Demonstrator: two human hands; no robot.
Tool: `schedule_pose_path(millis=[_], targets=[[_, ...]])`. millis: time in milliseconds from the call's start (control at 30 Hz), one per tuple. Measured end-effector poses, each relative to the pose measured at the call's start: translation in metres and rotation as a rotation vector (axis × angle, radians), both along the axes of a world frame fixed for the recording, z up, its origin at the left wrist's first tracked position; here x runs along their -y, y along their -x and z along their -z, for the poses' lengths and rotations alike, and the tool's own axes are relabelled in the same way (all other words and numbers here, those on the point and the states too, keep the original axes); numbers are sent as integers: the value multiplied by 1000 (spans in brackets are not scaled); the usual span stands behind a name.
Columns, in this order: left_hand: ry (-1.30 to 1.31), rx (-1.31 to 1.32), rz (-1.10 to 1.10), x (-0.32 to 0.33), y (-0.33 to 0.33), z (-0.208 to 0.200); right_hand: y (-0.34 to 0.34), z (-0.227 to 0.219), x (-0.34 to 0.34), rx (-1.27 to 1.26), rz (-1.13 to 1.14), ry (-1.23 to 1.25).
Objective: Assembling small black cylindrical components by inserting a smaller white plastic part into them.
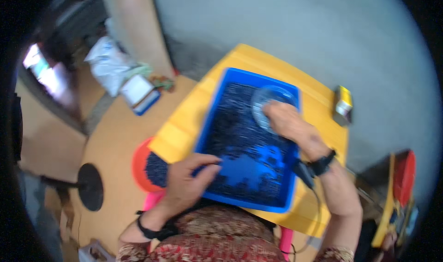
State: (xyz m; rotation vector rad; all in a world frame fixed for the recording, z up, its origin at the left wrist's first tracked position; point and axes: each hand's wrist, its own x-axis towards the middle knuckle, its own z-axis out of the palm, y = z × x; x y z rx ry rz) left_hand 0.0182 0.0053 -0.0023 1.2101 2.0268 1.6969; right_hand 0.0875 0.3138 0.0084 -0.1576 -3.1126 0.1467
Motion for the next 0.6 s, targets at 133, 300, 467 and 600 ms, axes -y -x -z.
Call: schedule_pose_path(millis=[133,300,467,600], targets=[[-27,35,69,-14,-11,16,-24,-6,-14,-65,16,103],[-38,-10,28,-12,-18,24,-23,-12,0,-95,55,99],[-64,-12,34,-16,-13,26,-18,-1,-8,-60,67,91],[-85,-9,34,-18,-10,27,-18,3,-22,21,105,116]])
